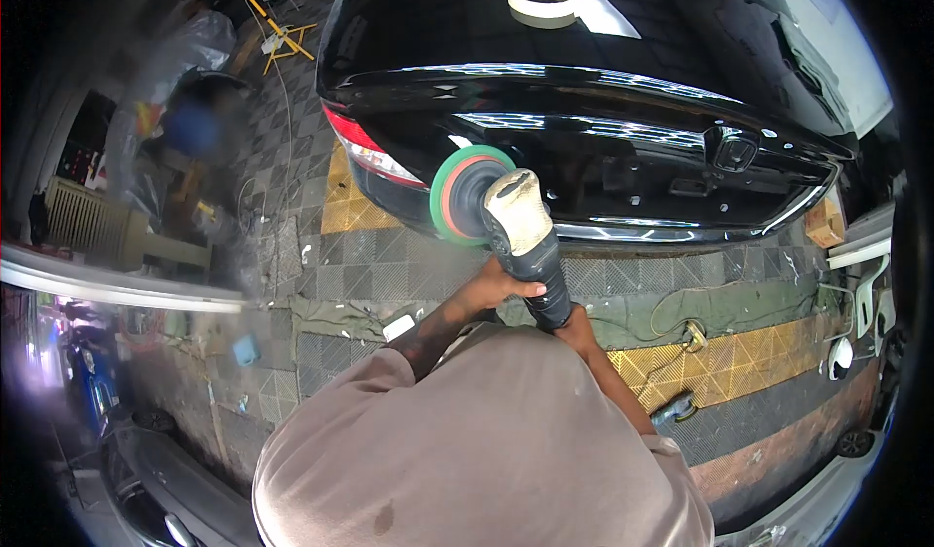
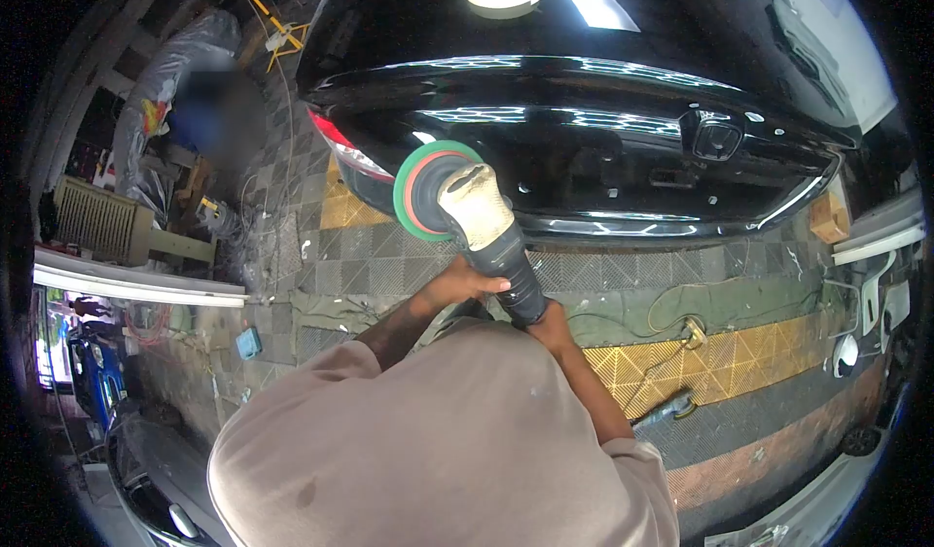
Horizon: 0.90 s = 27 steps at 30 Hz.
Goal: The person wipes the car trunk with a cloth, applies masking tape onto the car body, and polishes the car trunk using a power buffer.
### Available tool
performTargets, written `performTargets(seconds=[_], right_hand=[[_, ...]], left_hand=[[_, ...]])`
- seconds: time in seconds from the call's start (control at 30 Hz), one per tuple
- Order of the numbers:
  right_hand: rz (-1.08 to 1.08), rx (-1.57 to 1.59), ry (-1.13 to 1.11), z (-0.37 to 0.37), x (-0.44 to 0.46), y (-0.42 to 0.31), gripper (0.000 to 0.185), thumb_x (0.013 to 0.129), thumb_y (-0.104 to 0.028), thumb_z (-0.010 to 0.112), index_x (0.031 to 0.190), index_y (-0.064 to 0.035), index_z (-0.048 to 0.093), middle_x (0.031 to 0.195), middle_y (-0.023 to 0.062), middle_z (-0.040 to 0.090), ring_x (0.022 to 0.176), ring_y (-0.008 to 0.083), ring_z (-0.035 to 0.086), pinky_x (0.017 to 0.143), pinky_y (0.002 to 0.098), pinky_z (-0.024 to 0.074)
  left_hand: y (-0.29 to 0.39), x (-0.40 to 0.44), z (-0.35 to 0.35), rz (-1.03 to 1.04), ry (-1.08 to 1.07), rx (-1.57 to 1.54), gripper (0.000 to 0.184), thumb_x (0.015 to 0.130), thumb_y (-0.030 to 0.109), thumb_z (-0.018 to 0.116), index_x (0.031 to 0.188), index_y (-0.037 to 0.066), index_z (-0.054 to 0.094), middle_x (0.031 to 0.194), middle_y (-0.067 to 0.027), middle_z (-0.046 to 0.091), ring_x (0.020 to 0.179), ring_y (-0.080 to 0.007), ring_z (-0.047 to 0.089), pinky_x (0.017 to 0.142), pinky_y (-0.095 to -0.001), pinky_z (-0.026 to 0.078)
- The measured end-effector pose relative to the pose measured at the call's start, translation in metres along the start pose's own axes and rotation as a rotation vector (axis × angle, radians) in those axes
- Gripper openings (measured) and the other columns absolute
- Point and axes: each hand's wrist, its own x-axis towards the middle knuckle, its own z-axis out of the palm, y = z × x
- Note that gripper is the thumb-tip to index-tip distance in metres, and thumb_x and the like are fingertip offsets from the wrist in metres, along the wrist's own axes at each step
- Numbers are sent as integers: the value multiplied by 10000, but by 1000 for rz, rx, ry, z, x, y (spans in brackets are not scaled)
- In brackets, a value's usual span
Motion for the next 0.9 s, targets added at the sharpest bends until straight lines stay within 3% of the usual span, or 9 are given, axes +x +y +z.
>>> performTargets(seconds=[0.2, 0.3, 0.37, 0.57, 0.77, 0.9], right_hand=[[-59, -9, 5, 4, 3, 6, 299, 670, -73, 768, 931, 45, 683, 859, 109, 715, 786, 141, 653, 731, 324, 527], [-70, -6, 49, 6, -1, 10, 268, 677, -66, 763, 908, 42, 680, 831, 95, 708, 768, 136, 645, 715, 322, 526], [-91, -13, 80, 7, -5, 9, 254, 680, -59, 757, 900, 41, 678, 816, 87, 705, 761, 134, 640, 710, 321, 524], [-82, 47, 168, 17, -18, 0, 231, 699, -59, 751, 904, 22, 681, 803, 63, 701, 748, 106, 628, 670, 310, 516], [-102, 9, 209, 18, -15, -2, 229, 711, -82, 762, 904, 18, 690, 806, 56, 706, 749, 99, 631, 665, 306, 517], [-93, 22, 104, 18, -5, 10, 263, 707, -111, 791, 918, 15, 697, 841, 64, 715, 787, 101, 633, 703, 314, 521]], left_hand=[[-12, 7, -14, -67, -37, 39, 802, 689, 102, 860, 1376, 25, 453, 1309, -95, 546, 1243, -232, 488, 1082, -393, 370], [-21, 16, -17, 29, -157, -32, 793, 687, 111, 864, 1367, 23, 466, 1306, -100, 551, 1238, -231, 491, 1079, -390, 373], [-21, 18, -18, 72, -169, 85, 775, 684, 112, 867, 1352, 20, 485, 1298, -101, 561, 1230, -228, 496, 1076, -389, 376], [-23, 30, -11, 42, -277, 69, 787, 664, 104, 872, 1349, 32, 491, 1282, -91, 565, 1223, -222, 494, 1065, -388, 382], [1, 19, 1, 70, -216, 46, 784, 692, 119, 851, 1374, 44, 473, 1273, -112, 580, 1213, -239, 519, 1050, -390, 401], [1, 8, 0, -15, -102, 94, 763, 703, 113, 850, 1358, 27, 468, 1256, -117, 579, 1237, -248, 495, 996, -417, 447]])
